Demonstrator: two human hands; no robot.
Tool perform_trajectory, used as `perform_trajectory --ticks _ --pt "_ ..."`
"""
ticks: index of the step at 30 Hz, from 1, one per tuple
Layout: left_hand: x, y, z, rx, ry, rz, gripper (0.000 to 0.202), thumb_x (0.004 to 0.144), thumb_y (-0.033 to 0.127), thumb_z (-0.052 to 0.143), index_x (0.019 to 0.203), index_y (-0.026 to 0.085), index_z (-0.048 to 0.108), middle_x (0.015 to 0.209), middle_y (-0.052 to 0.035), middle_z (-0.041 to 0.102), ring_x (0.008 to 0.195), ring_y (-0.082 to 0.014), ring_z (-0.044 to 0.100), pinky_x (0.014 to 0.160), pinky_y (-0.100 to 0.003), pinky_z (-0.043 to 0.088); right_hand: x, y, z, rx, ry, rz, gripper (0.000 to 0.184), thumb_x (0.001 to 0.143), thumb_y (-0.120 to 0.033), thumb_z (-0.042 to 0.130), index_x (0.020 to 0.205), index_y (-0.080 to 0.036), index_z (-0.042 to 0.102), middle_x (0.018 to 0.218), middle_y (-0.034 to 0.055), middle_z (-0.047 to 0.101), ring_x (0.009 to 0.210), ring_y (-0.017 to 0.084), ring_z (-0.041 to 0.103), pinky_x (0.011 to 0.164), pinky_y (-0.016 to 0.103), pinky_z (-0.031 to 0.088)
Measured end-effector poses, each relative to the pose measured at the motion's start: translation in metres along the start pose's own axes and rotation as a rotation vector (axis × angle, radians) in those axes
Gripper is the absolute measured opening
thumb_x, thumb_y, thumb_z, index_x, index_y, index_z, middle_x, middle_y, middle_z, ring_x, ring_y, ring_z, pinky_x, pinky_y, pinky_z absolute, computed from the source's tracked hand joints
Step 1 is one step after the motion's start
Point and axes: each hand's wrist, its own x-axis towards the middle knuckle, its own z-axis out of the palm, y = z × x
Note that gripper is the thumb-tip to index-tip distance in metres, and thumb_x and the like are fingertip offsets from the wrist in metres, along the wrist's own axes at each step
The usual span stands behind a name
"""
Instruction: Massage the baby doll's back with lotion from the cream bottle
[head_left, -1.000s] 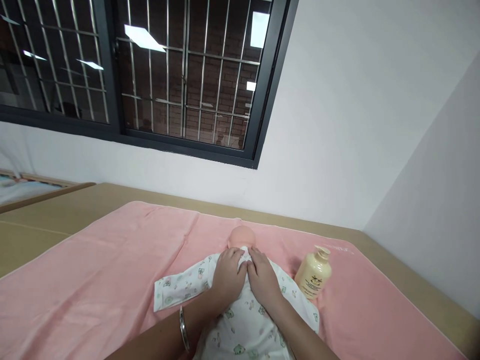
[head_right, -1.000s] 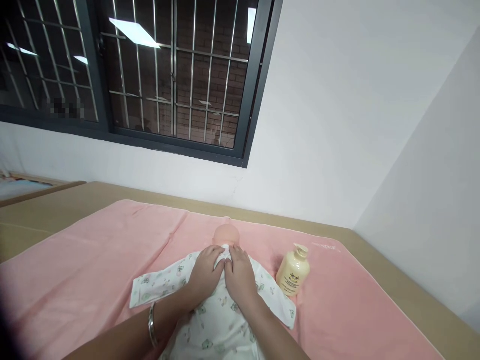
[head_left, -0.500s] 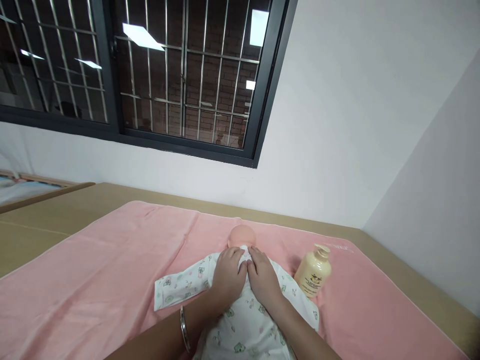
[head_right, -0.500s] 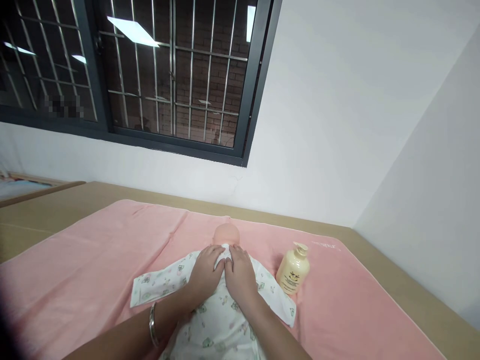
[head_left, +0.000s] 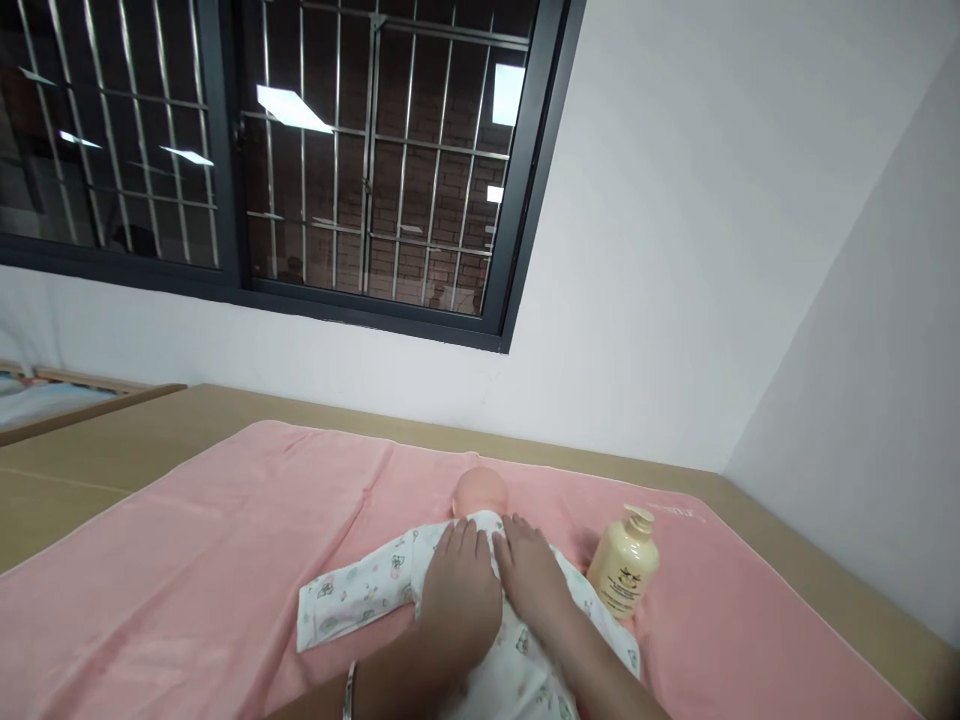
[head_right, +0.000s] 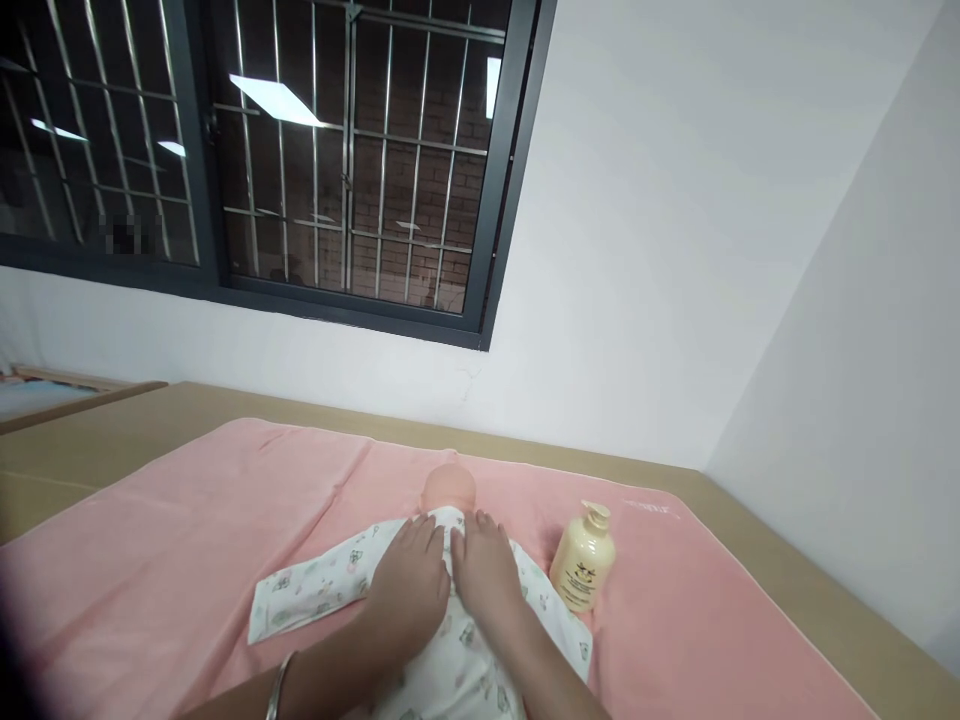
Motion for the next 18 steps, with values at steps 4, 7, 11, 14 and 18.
perform_trajectory --ticks 4,7,11,14,18 --pt "0.019 -0.017 -0.016 -0.070 -0.150 -0.189 0.030 0.091 0.019 0.038 0.090 0.014 0.067 0.091 -0.0130 0.070 0.090 -0.0266 0.066 0.086 -0.042 0.049 -0.028 -0.020 -0.001 -0.067 -0.034 -0.109 0.052 0.094 -0.020 0.036 0.143 -0.006 0.047 0.149 0.0190 0.043 0.142 0.031 0.035 0.118 0.045 0.021" --pt "0.019 -0.020 -0.015 -0.048 -0.139 -0.209 0.031 0.093 0.021 0.037 0.093 0.013 0.067 0.091 -0.0127 0.070 0.089 -0.0272 0.066 0.085 -0.043 0.049 -0.028 -0.020 -0.008 0.006 -0.024 -0.161 0.049 0.093 -0.022 0.038 0.139 -0.012 0.053 0.144 0.0149 0.051 0.137 0.029 0.042 0.115 0.043 0.027" --pt "0.005 -0.004 -0.006 0.037 -0.076 -0.077 0.033 0.085 0.008 0.045 0.111 0.010 0.066 0.114 -0.0175 0.068 0.108 -0.0312 0.063 0.097 -0.047 0.045 -0.005 -0.007 -0.016 -0.018 -0.012 -0.025 0.047 0.096 -0.028 0.035 0.131 -0.007 0.059 0.137 0.0201 0.057 0.131 0.031 0.049 0.111 0.046 0.033" --pt "0.003 0.000 -0.007 0.046 -0.117 -0.047 0.038 0.083 0.004 0.044 0.115 0.008 0.065 0.120 -0.0180 0.066 0.113 -0.0312 0.061 0.100 -0.046 0.043 -0.005 -0.009 -0.010 -0.134 -0.037 0.000 0.052 0.096 -0.025 0.033 0.138 0.001 0.050 0.144 0.0242 0.048 0.136 0.033 0.042 0.114 0.048 0.027" --pt "0.019 -0.015 -0.017 -0.067 -0.221 -0.132 0.032 0.091 0.010 0.037 0.100 0.012 0.067 0.102 -0.0123 0.071 0.098 -0.0249 0.065 0.090 -0.037 0.047 -0.035 -0.025 0.003 -0.225 -0.076 -0.150 0.056 0.091 -0.016 0.037 0.144 0.001 0.043 0.151 0.0226 0.038 0.142 0.033 0.033 0.118 0.046 0.021"
